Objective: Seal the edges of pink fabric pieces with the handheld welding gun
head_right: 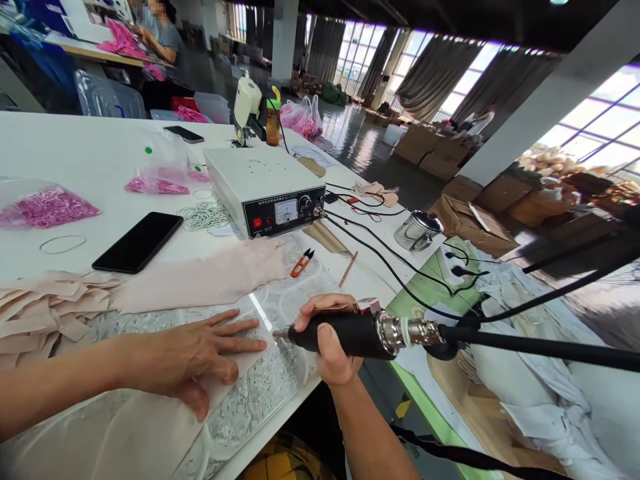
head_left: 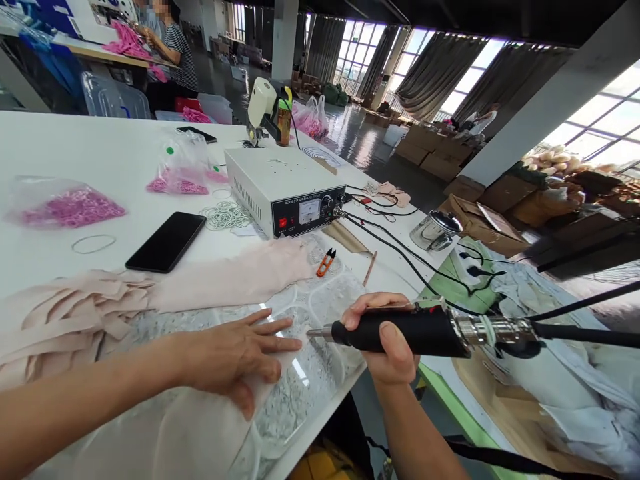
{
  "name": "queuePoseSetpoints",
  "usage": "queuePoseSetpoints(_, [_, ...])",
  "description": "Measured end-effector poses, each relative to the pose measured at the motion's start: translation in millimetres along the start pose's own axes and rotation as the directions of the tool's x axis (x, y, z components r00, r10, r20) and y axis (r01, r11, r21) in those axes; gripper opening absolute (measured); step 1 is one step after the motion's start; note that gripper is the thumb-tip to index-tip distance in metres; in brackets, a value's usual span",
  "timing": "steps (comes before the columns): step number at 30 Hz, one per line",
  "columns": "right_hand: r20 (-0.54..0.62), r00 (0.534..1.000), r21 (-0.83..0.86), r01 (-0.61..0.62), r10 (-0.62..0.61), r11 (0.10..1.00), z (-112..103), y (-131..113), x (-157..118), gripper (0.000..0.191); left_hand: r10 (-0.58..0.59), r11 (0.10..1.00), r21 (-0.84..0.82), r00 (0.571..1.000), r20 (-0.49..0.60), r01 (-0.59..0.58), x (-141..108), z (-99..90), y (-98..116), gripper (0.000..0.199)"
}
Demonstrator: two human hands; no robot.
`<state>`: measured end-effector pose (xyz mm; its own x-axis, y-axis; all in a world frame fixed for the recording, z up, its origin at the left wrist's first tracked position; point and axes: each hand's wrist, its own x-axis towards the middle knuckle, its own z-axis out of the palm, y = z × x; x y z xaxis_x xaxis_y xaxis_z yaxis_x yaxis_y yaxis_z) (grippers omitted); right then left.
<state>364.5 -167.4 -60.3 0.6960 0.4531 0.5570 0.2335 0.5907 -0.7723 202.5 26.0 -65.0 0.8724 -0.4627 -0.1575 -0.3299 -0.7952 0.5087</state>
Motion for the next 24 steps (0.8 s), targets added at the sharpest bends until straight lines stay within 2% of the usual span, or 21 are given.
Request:
queuePoseSetpoints(6, [-0.008,0.998,0.048,-0.061,0.061,0.997,-0.1,-11.4,-9.8,0.017,0.005,1.000,0.005,1.000,0.001,-0.005,1.3,2.0,-1.6,0.035])
queuePoseSetpoints(10, [0.009,0.995,0.050,-0.101,0.100,0.994,3.3,-19.2,-16.0,0.019,0.010,1.000,0.002,0.999,-0.037,-0.010,0.7,2.6,-1.2,0.035])
queuePoseSetpoints(13, [0.015,0.995,0.062,-0.103,0.103,0.993,6.7,-20.9,-17.0,0.018,0.000,1.000,-0.031,0.999,-0.046,-0.002,0.0,3.9,-2.2,0.033])
queuePoseSetpoints(19, [0.042,0.995,0.043,-0.091,0.089,0.995,8.4,-19.0,-15.6,0.019,0.036,0.994,-0.099,0.989,-0.141,-0.051,0.1,10.0,-7.3,0.037])
queuePoseSetpoints(24, [0.075,0.994,0.023,-0.077,0.075,0.997,8.2,-18.3,-15.3,0.017,0.033,0.994,-0.099,0.991,-0.128,-0.046,-0.3,10.0,-7.6,0.036])
